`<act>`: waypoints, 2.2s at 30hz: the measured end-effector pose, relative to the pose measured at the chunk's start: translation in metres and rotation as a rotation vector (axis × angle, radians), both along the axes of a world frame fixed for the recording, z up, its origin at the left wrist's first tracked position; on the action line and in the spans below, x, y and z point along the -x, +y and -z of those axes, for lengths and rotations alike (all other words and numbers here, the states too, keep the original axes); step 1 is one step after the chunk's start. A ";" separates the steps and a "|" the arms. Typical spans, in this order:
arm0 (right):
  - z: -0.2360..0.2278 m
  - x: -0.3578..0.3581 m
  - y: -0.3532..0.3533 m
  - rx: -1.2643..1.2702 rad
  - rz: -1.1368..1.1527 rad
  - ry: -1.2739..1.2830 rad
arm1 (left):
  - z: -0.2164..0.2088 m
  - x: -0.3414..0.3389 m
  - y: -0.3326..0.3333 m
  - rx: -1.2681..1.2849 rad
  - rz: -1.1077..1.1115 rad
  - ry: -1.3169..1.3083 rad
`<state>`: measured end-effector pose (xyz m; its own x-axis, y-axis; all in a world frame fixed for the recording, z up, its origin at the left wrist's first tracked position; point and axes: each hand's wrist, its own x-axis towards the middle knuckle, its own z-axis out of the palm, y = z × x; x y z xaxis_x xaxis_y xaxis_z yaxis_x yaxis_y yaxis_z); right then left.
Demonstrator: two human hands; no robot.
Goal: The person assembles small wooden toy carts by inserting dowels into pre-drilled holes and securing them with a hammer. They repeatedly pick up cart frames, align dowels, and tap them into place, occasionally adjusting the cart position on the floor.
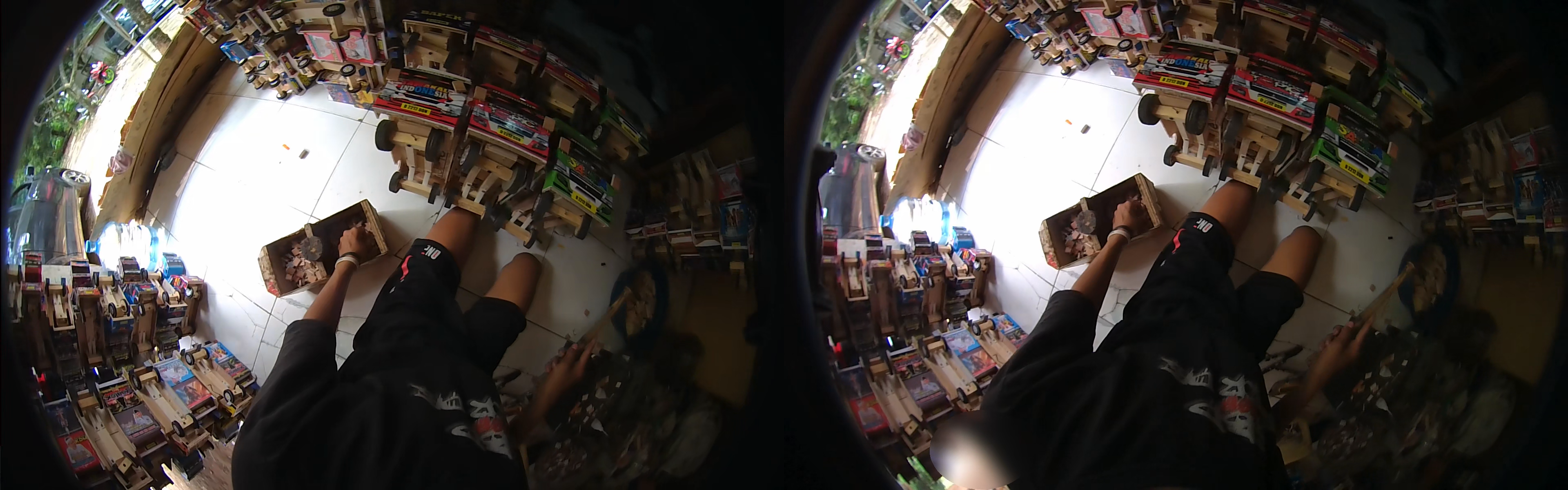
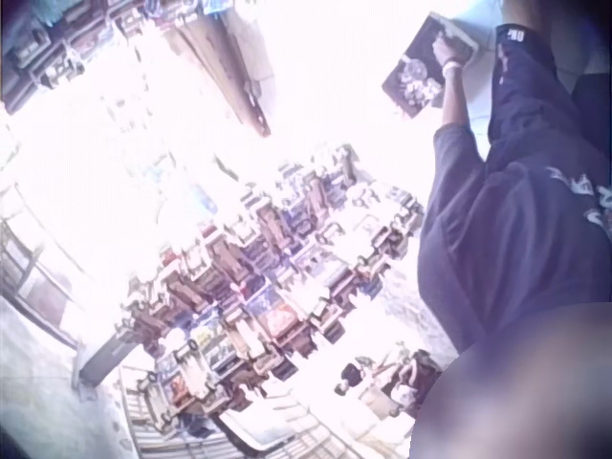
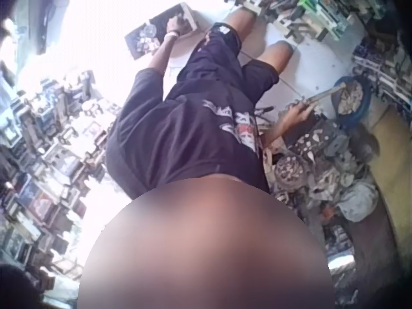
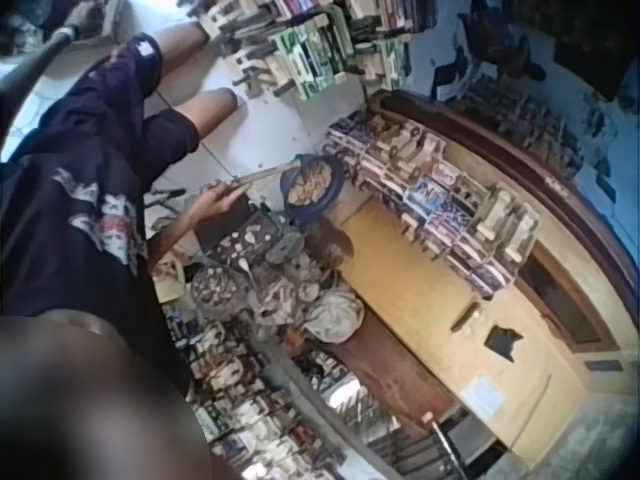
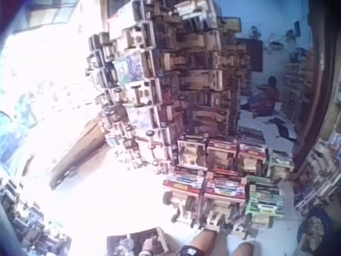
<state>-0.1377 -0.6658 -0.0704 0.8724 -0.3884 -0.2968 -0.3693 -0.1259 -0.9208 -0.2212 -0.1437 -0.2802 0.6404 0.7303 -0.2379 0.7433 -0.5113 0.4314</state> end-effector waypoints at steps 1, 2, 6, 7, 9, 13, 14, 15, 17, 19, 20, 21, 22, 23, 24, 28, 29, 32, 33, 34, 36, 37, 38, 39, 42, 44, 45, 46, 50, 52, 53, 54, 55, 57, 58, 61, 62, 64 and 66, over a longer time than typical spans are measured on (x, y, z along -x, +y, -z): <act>0.001 0.000 0.001 -0.050 -0.012 -0.003 | 0.002 -0.002 -0.005 0.038 -0.015 0.034; 0.003 0.001 0.002 -0.020 0.009 -0.019 | 0.002 -0.006 -0.004 0.038 -0.033 0.063; 0.006 0.015 0.004 0.069 0.006 -0.093 | -0.017 0.005 0.002 0.015 -0.105 -0.099; 0.007 0.018 0.004 0.085 -0.022 -0.118 | -0.026 0.009 0.004 0.088 -0.116 -0.156; 0.009 0.022 0.005 0.092 -0.054 -0.121 | -0.044 0.016 0.009 0.252 -0.169 -0.233; 0.010 0.021 0.009 0.099 -0.068 -0.102 | -0.079 0.022 0.011 0.465 -0.230 -0.406; 0.010 0.020 0.010 0.097 -0.068 -0.107 | -0.088 0.022 0.010 0.544 -0.243 -0.471; 0.008 0.018 0.012 0.096 -0.068 -0.111 | -0.097 0.021 0.009 0.619 -0.259 -0.518; 0.004 0.015 0.015 0.083 -0.106 -0.135 | -0.115 0.018 0.006 0.732 -0.292 -0.575; 0.000 0.013 0.017 0.079 -0.116 -0.136 | -0.133 0.014 0.004 0.802 -0.323 -0.602; -0.002 0.012 0.018 0.081 -0.111 -0.123 | -0.141 0.011 0.005 0.859 -0.334 -0.629; -0.003 0.011 0.019 0.068 -0.107 -0.125 | -0.148 0.008 0.007 0.917 -0.343 -0.656; -0.003 0.009 0.020 0.074 -0.105 -0.117 | -0.154 0.005 0.008 0.991 -0.332 -0.707; -0.002 0.008 0.020 0.065 -0.105 -0.125 | -0.160 0.001 0.011 1.042 -0.316 -0.709; -0.001 0.006 0.019 0.057 -0.105 -0.134 | -0.167 -0.002 0.013 1.110 -0.278 -0.735; 0.008 0.004 0.012 0.059 -0.095 -0.107 | -0.196 -0.019 0.018 1.104 -0.182 -0.719; 0.008 0.004 0.010 0.068 -0.108 -0.104 | -0.207 -0.027 0.019 1.033 -0.114 -0.746; -0.002 -0.003 0.012 0.103 -0.133 -0.098 | -0.252 -0.069 0.029 0.841 0.074 -0.781; -0.011 -0.006 0.015 0.115 -0.141 -0.089 | -0.270 -0.083 0.032 0.772 0.115 -0.765; -0.022 -0.013 0.021 0.144 -0.148 -0.137 | -0.286 -0.105 0.035 0.686 0.213 -0.788; -0.052 -0.039 0.034 0.203 -0.178 -0.218 | -0.310 -0.163 0.040 0.650 0.425 -0.864; -0.070 -0.058 0.041 0.365 -0.210 -0.378 | -0.320 -0.196 0.042 0.527 0.518 -0.876; -0.089 -0.072 0.049 0.425 -0.199 -0.453 | -0.325 -0.230 0.040 0.526 0.571 -0.876; -0.109 -0.087 0.056 0.322 -0.185 -0.464 | -0.329 -0.266 0.038 0.529 0.642 -0.900; -0.144 -0.127 0.091 0.080 -0.202 -0.455 | -0.334 -0.381 0.031 0.359 0.783 -0.830; -0.153 -0.148 0.111 0.359 -0.282 -0.625 | -0.326 -0.449 0.021 0.162 0.818 -0.836; -0.155 -0.158 0.118 0.503 -0.297 -0.727 | -0.322 -0.480 0.018 0.137 0.833 -0.849; -0.155 -0.164 0.124 0.499 -0.336 -0.731 | -0.317 -0.509 0.018 0.150 0.859 -0.831; -0.155 -0.194 0.132 0.446 -0.425 -0.744 | -0.296 -0.592 0.021 0.264 0.961 -0.775; -0.157 -0.206 0.129 0.398 -0.481 -0.615 | -0.290 -0.613 0.025 0.258 1.027 -0.813; -0.158 -0.214 0.129 0.391 -0.490 -0.593 | -0.290 -0.623 0.024 0.231 1.021 -0.772; -0.157 -0.221 0.129 0.381 -0.502 -0.582 | -0.286 -0.621 0.029 0.089 1.172 -0.764; -0.157 -0.228 0.130 0.383 -0.514 -0.561 | -0.286 -0.622 0.028 0.260 1.207 -0.747; -0.154 -0.241 0.130 0.369 -0.540 -0.602 | -0.287 -0.616 0.027 0.592 1.289 -0.724; -0.153 -0.246 0.130 0.374 -0.553 -0.623 | -0.288 -0.611 0.024 0.619 1.226 -0.687; -0.151 -0.260 0.124 0.344 -0.621 -0.512 | -0.292 -0.596 0.012 0.657 1.057 -0.550; -0.149 -0.265 0.124 0.391 -0.632 -0.570 | -0.295 -0.593 0.010 0.638 1.017 -0.490; -0.146 -0.274 0.123 0.347 -0.652 -0.514 | -0.296 -0.589 0.006 0.686 0.996 -0.497; -0.141 -0.282 0.124 0.353 -0.668 -0.547 | -0.297 -0.590 0.006 0.735 0.997 -0.497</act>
<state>0.1447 -0.5419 0.0705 0.9308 0.2554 0.2614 0.3549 -0.4616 -0.8130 0.3690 -0.1378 0.0172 0.9548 -0.2943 0.0412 -0.1256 -0.2741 0.9535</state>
